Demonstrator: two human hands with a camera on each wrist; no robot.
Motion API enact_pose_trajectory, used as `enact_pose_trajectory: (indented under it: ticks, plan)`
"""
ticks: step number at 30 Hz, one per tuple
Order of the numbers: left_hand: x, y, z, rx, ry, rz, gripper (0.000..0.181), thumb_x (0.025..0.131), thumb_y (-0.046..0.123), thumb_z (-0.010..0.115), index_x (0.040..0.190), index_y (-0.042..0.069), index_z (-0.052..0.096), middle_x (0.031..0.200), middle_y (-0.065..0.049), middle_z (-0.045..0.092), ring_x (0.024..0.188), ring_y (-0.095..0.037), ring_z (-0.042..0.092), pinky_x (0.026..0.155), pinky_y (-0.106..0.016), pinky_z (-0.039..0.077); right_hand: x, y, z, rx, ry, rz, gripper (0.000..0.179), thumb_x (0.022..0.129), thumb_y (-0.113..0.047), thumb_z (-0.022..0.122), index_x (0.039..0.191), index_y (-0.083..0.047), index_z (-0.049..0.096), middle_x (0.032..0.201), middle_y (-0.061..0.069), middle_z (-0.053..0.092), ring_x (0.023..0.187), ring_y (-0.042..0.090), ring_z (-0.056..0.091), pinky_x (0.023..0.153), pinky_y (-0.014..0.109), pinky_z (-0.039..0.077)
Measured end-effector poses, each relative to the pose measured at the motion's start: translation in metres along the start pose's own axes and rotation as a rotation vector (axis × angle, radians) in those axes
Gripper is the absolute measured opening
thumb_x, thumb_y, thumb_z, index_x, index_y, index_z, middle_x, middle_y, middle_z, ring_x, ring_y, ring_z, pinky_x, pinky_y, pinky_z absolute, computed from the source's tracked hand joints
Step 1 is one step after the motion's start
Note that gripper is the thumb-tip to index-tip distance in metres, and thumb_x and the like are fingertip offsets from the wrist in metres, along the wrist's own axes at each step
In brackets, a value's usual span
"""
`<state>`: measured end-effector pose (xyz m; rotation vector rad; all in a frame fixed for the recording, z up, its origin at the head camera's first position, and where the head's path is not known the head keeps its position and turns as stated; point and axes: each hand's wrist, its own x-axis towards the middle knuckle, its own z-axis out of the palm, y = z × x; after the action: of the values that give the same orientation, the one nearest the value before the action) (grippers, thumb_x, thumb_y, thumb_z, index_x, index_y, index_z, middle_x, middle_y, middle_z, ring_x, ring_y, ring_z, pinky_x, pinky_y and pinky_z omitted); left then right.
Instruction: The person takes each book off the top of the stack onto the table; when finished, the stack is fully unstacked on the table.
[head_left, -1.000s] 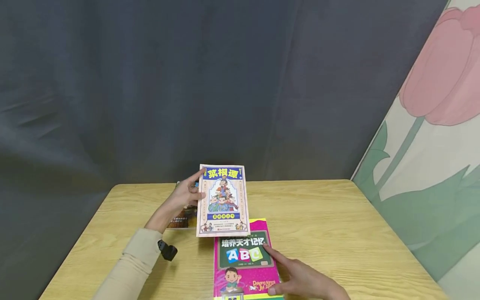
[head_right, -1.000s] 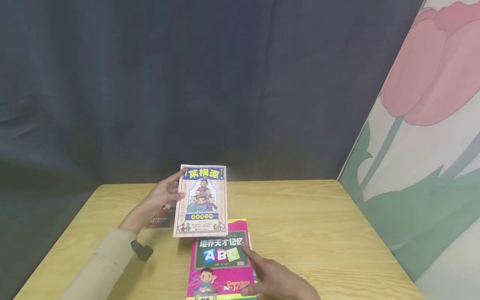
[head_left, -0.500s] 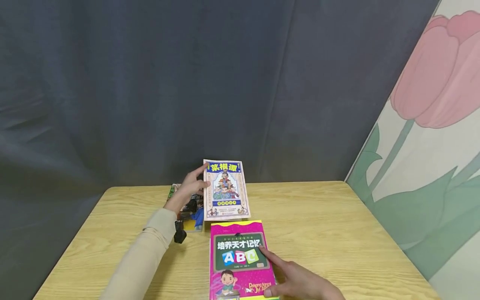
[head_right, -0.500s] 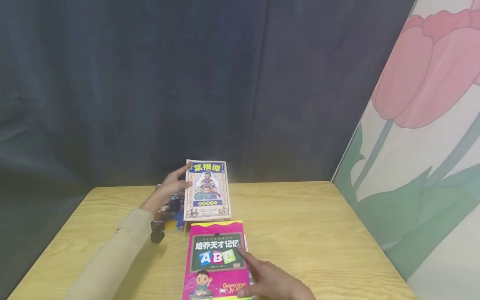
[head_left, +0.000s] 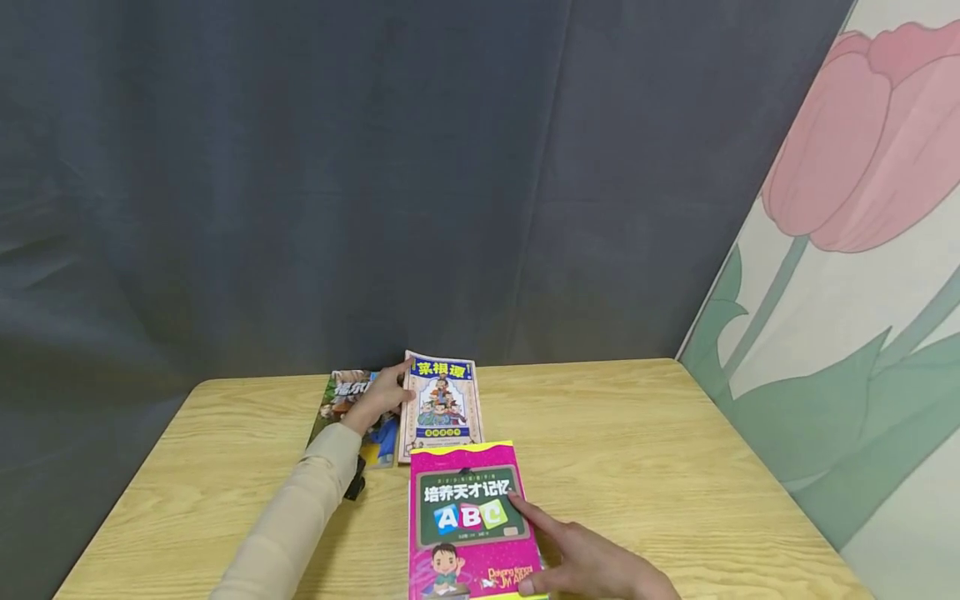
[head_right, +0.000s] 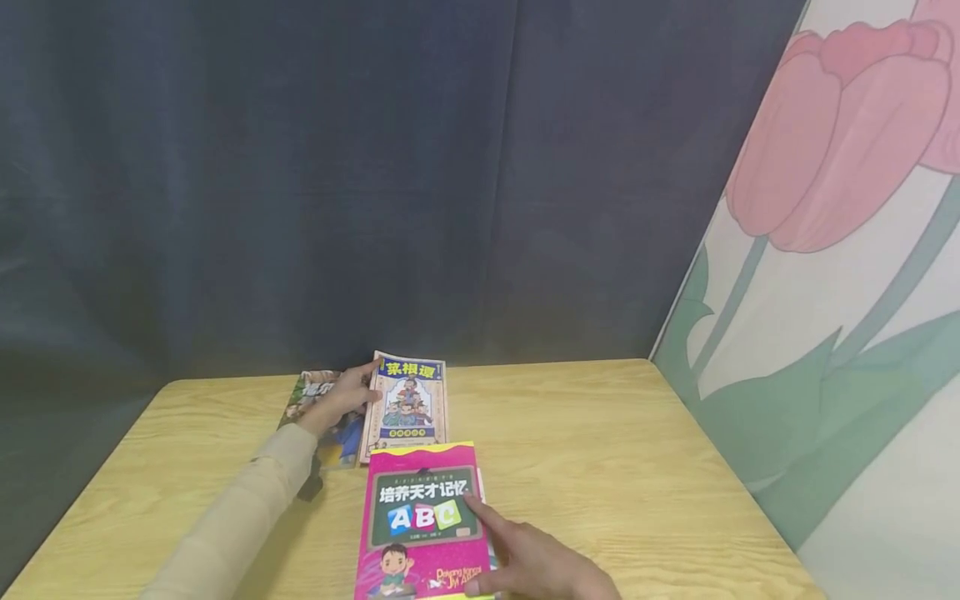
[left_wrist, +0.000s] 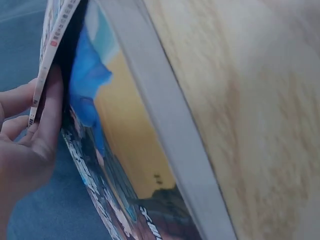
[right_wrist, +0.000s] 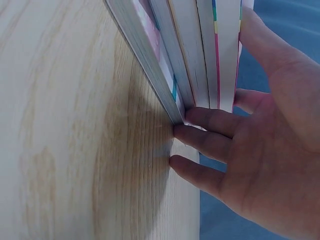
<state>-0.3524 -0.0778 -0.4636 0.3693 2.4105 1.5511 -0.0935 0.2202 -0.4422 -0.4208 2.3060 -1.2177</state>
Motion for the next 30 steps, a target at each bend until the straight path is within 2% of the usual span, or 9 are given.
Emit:
enact_pose_trajectory:
  ticks: [3, 4, 7, 10, 16, 21, 25, 28, 30]
  plan:
    - [0.0, -0.002, 0.001, 0.122, 0.008, 0.024, 0.07, 0.092, -0.004, 0.058, 0.152, 0.004, 0.023, 0.136, -0.028, 0.05, 0.044, -0.017, 0.034, 0.046, -0.03, 0.039, 0.002, -0.001, 0.0, 0.001, 0.0, 0.014, 0.085, 0.084, -0.043, 0.07, 0.153, -0.04, 0.02, 0.151, 0.004, 0.035, 0.127, 0.026, 0.039, 0.103, 0.045, 0.039]
    - [0.001, -0.001, 0.001, 0.176, 0.008, 0.037, 0.069, 0.092, -0.003, 0.059, 0.151, 0.001, 0.023, 0.139, -0.029, 0.046, 0.05, -0.02, 0.043, 0.05, -0.032, 0.042, 0.003, -0.001, 0.0, 0.007, -0.002, 0.02, 0.085, 0.084, -0.044, 0.07, 0.152, -0.041, 0.02, 0.151, 0.004, 0.035, 0.126, 0.026, 0.039, 0.103, 0.047, 0.039]
    - [0.002, -0.003, 0.003, 0.347, 0.005, 0.069, 0.067, 0.093, 0.003, 0.061, 0.149, -0.005, 0.026, 0.146, -0.029, 0.037, 0.091, -0.034, 0.061, 0.076, -0.04, 0.053, 0.005, 0.0, -0.001, 0.033, -0.01, 0.036, 0.084, 0.084, -0.044, 0.071, 0.152, -0.041, 0.022, 0.15, 0.005, 0.036, 0.125, 0.028, 0.039, 0.102, 0.048, 0.039]
    - [0.004, -0.006, 0.006, 0.526, 0.013, 0.086, 0.064, 0.094, 0.011, 0.062, 0.147, -0.007, 0.03, 0.145, -0.03, 0.038, 0.127, -0.041, 0.045, 0.094, -0.047, 0.047, 0.007, 0.0, -0.001, 0.04, -0.018, 0.035, 0.084, 0.084, -0.043, 0.071, 0.152, -0.041, 0.022, 0.149, 0.006, 0.036, 0.125, 0.029, 0.039, 0.102, 0.047, 0.04]
    - [0.001, -0.005, 0.01, 0.733, 0.095, 0.098, 0.053, 0.093, 0.018, 0.065, 0.137, -0.006, 0.048, 0.132, -0.029, 0.05, 0.109, -0.04, 0.056, 0.086, -0.048, 0.05, 0.011, -0.001, -0.003, 0.047, -0.033, 0.025, 0.084, 0.084, -0.043, 0.071, 0.152, -0.041, 0.021, 0.15, 0.007, 0.035, 0.126, 0.03, 0.039, 0.101, 0.043, 0.043]
    - [-0.005, -0.003, 0.011, 0.732, 0.187, 0.124, 0.041, 0.092, 0.018, 0.067, 0.126, -0.003, 0.059, 0.11, -0.019, 0.05, 0.092, -0.03, 0.053, 0.077, -0.043, 0.05, 0.013, -0.001, -0.004, 0.14, -0.066, 0.022, 0.084, 0.085, -0.038, 0.071, 0.153, -0.039, 0.022, 0.151, 0.01, 0.033, 0.128, 0.033, 0.036, 0.099, 0.038, 0.045]
    - [-0.018, 0.008, 0.005, 0.647, 0.209, 0.169, 0.039, 0.093, 0.019, 0.065, 0.127, 0.0, 0.06, 0.105, -0.014, 0.048, 0.086, -0.026, 0.048, 0.071, -0.04, 0.047, 0.014, -0.001, -0.004, 0.083, -0.06, -0.023, 0.085, 0.085, -0.037, 0.072, 0.153, -0.037, 0.021, 0.149, 0.009, 0.036, 0.126, 0.03, 0.038, 0.094, 0.029, 0.046]
    - [-0.045, 0.022, 0.002, 0.573, 0.192, 0.215, 0.039, 0.095, 0.02, 0.063, 0.129, 0.003, 0.059, 0.108, -0.012, 0.051, 0.085, -0.022, 0.05, 0.068, -0.035, 0.047, 0.016, -0.002, -0.004, 0.011, -0.048, -0.059, 0.086, 0.085, -0.038, 0.072, 0.154, -0.036, 0.019, 0.149, 0.008, 0.038, 0.125, 0.029, 0.041, 0.095, 0.027, 0.046]
    - [-0.075, 0.027, 0.007, 0.496, 0.174, 0.24, 0.04, 0.095, 0.02, 0.062, 0.131, 0.004, 0.057, 0.112, -0.012, 0.052, 0.082, -0.021, 0.053, 0.065, -0.034, 0.051, 0.017, -0.002, -0.004, -0.007, -0.044, -0.065, 0.087, 0.085, -0.039, 0.071, 0.154, -0.035, 0.019, 0.149, 0.008, 0.037, 0.125, 0.029, 0.041, 0.095, 0.026, 0.046]
